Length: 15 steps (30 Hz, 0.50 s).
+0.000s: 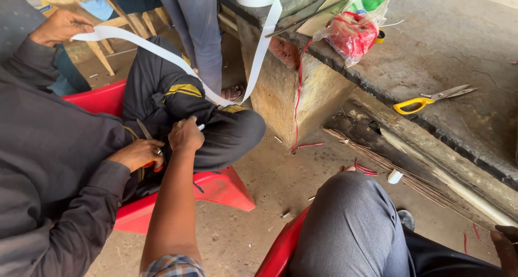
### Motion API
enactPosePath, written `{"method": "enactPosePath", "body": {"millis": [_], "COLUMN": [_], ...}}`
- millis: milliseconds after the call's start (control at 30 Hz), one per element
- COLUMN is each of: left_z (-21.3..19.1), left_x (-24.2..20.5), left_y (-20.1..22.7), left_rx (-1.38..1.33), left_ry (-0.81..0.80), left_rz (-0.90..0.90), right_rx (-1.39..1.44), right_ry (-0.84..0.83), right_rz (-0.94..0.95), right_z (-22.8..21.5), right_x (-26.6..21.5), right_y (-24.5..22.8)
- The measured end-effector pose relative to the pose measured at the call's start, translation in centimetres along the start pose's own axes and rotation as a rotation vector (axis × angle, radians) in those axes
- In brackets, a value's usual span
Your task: The person folds small white paper pieces and inserts them into slots inside a cylindrical metal housing containing a rotor. The person repeatedly folds and places the paper pieces into the housing while seated at a workbench.
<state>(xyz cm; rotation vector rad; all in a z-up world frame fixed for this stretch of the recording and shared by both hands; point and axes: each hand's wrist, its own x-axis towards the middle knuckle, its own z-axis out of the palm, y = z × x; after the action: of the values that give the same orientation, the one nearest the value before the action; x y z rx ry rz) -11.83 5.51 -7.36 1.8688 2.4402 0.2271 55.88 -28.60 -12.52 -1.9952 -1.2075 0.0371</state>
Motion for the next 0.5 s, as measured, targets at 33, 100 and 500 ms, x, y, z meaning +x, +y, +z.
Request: {"method": "enactPosePath", "body": {"millis": [33, 100, 500], "left_z": [0.6, 1.2, -8.9], "left_x": [0.4, 1.0, 0.3], "left_y": [-0.2, -0.8, 1.7], "left_rx": [0.011, -0.059, -0.867], "left_ry": [0.011, 0.020, 0.095], "left_rz": [-0.002, -0.079, 0.019], "right_rx": [-0.007, -0.036, -0.003], "right_ry": [-0.011, -0.007, -0.134], "right_rz": [0.005, -0.022, 0.018], "right_z": [0.0, 0.5, 0.0], "right_x": [0.2, 0.3, -0.8], "right_y": [0.4, 2.1, 0.7]}}
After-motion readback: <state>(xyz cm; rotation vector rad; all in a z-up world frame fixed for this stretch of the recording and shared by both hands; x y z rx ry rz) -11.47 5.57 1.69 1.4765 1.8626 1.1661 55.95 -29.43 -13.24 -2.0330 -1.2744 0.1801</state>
